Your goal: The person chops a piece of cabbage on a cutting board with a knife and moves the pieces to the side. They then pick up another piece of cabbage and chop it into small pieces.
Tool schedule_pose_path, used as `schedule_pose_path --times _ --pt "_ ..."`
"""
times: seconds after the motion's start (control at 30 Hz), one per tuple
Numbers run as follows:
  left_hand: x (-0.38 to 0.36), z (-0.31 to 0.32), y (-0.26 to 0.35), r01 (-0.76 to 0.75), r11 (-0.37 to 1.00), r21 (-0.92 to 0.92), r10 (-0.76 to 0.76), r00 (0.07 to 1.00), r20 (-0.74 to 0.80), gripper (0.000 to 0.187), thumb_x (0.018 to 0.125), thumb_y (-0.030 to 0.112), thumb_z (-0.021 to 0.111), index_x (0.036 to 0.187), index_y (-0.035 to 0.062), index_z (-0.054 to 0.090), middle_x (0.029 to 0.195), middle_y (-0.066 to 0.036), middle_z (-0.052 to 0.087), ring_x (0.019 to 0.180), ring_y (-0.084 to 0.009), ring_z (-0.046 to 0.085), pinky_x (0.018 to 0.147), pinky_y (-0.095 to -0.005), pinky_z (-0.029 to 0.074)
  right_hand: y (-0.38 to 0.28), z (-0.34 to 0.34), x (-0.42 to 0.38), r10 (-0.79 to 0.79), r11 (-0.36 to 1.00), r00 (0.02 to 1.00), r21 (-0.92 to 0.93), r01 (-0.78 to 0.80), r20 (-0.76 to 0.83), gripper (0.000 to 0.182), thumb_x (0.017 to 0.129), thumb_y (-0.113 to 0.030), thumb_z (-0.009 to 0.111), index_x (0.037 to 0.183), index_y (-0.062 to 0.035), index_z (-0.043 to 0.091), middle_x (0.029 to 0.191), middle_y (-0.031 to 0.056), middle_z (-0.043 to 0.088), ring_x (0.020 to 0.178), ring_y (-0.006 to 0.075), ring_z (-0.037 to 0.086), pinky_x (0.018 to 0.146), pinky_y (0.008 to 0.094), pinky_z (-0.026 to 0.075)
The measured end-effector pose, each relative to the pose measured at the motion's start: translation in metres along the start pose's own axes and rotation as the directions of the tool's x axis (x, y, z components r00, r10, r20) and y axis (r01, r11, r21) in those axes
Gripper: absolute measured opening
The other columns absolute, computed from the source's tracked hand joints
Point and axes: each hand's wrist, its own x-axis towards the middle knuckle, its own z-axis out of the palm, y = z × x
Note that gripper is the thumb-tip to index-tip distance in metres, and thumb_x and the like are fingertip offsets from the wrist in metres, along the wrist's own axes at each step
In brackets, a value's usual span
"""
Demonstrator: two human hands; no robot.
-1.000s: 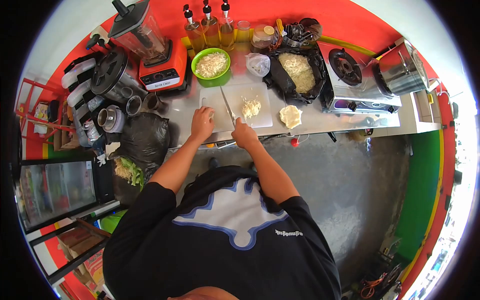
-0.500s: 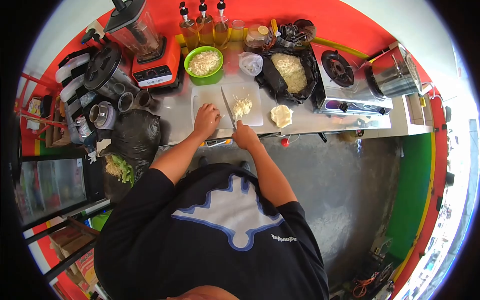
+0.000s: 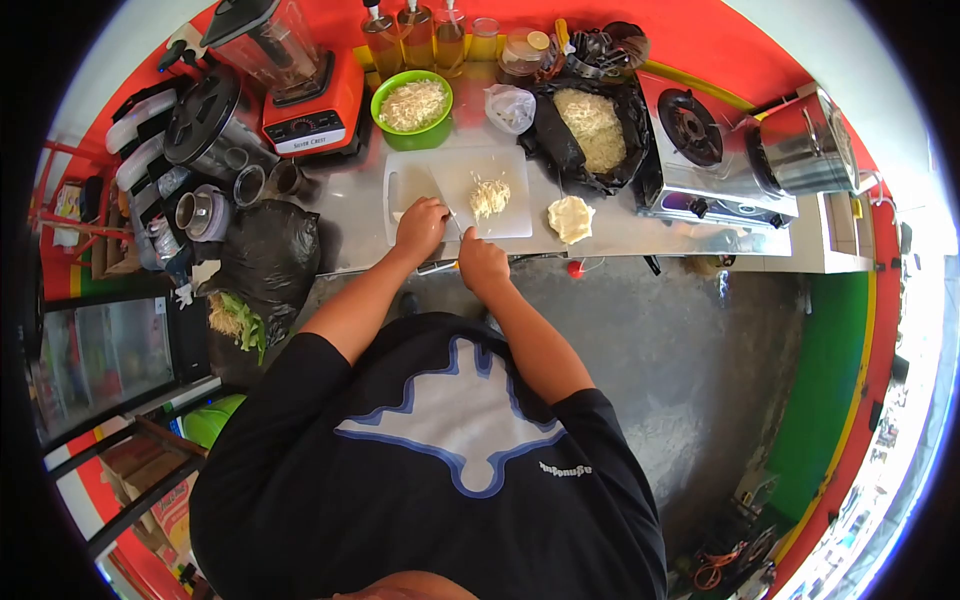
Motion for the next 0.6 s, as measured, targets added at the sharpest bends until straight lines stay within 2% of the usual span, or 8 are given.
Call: schedule_pose_path --times 0.07,0.13,0.23,0.33,0.43,0.5,0.53,0.6 --pt "-0.001 -0.004 0.004 0.011 1.0 -0.001 -0.011 1.0 0.001 0.012 0.083 0.007 0.063 0.084 0.005 0.074 0.087 -0.01 0.065 0.093 -0.0307 0.062 0.084 -0.0428 0.053 -0.003 -0.001 0.002 0.01 0.999 1.0 -0.04 -0.01 0.006 0.028 0.092 -0.012 0.06 0.113 -0.0004 0.046 0.101 0.0232 0.073 0.093 0.037 0.074 0.077 0.0436 0.061" --pt "-0.002 -0.004 0.003 0.016 1.0 0.005 -0.016 1.0 0.01 0.012 0.083 0.007 0.063 0.084 0.0045 0.075 0.086 -0.01 0.065 0.093 -0.0308 0.062 0.083 -0.0431 0.053 -0.003 0.002 0.004 0.007 1.0 1.0 -0.002 -0.007 0.012 0.029 0.094 -0.011 0.054 0.118 0.0025 0.044 0.102 0.0269 0.071 0.097 0.0413 0.072 0.083 0.0486 0.058" --pt "0.0 -0.001 0.0 0.021 0.999 -0.031 -0.021 1.0 -0.01 0.012 0.082 0.007 0.064 0.082 0.0058 0.075 0.086 -0.011 0.065 0.094 -0.0311 0.063 0.082 -0.0436 0.053 -0.001 -0.002 0.014 0.015 0.999 1.0 0.052 -0.015 0.0 0.03 0.094 -0.011 0.055 0.118 0.0023 0.045 0.102 0.0268 0.071 0.096 0.0407 0.072 0.081 0.0482 0.059" --pt "0.005 0.0 -0.001 0.07 0.997 -0.023 -0.069 0.998 0.008 0.012 0.081 0.007 0.064 0.081 0.0068 0.076 0.087 -0.011 0.065 0.093 -0.0319 0.063 0.081 -0.0445 0.053 -0.003 -0.009 0.008 0.013 1.0 0.999 0.019 -0.013 0.036 0.03 0.093 -0.011 0.056 0.117 0.0024 0.045 0.102 0.0265 0.072 0.096 0.0405 0.073 0.081 0.0474 0.059" --pt "0.006 -0.004 0.003 0.154 0.983 -0.103 -0.157 0.987 -0.022 0.011 0.08 0.006 0.065 0.081 0.0069 0.076 0.087 -0.013 0.065 0.092 -0.0327 0.063 0.08 -0.045 0.052 -0.007 -0.001 0.001 0.007 1.0 1.0 -0.012 -0.007 0.023 0.03 0.093 -0.012 0.056 0.117 0.0026 0.045 0.103 0.0264 0.072 0.097 0.0405 0.072 0.082 0.0467 0.059" --pt "0.003 -0.006 0.003 0.038 0.998 0.052 -0.029 0.984 -0.176 0.008 0.078 0.006 0.068 0.08 0.0057 0.075 0.087 -0.015 0.066 0.092 -0.0336 0.063 0.078 -0.0452 0.052 -0.009 0.001 0.005 0.004 1.0 1.0 0.003 -0.004 0.021 0.029 0.093 -0.012 0.056 0.116 0.0025 0.045 0.103 0.0261 0.072 0.097 0.0405 0.072 0.082 0.0464 0.059" --pt "0.003 -0.003 0.002 0.047 0.997 0.054 -0.037 0.984 -0.174 0.008 0.078 0.006 0.068 0.08 0.0057 0.075 0.087 -0.015 0.066 0.092 -0.0336 0.063 0.078 -0.0452 0.052 -0.01 0.003 0.006 0.014 1.0 1.0 0.026 -0.014 0.015 0.028 0.094 -0.012 0.056 0.115 0.0023 0.045 0.103 0.0258 0.072 0.097 0.0404 0.072 0.082 0.0461 0.059" --pt "0.007 0.001 -0.002 0.231 0.97 -0.077 -0.232 0.973 -0.009 0.006 0.077 0.006 0.07 0.079 0.006 0.075 0.087 -0.015 0.066 0.092 -0.0332 0.063 0.077 -0.0451 0.052 -0.009 -0.001 0.006 0.003 1.0 1.0 0.026 -0.004 0.024 0.029 0.094 -0.012 0.056 0.116 0.0023 0.045 0.102 0.0257 0.072 0.096 0.0401 0.073 0.081 0.0458 0.059"
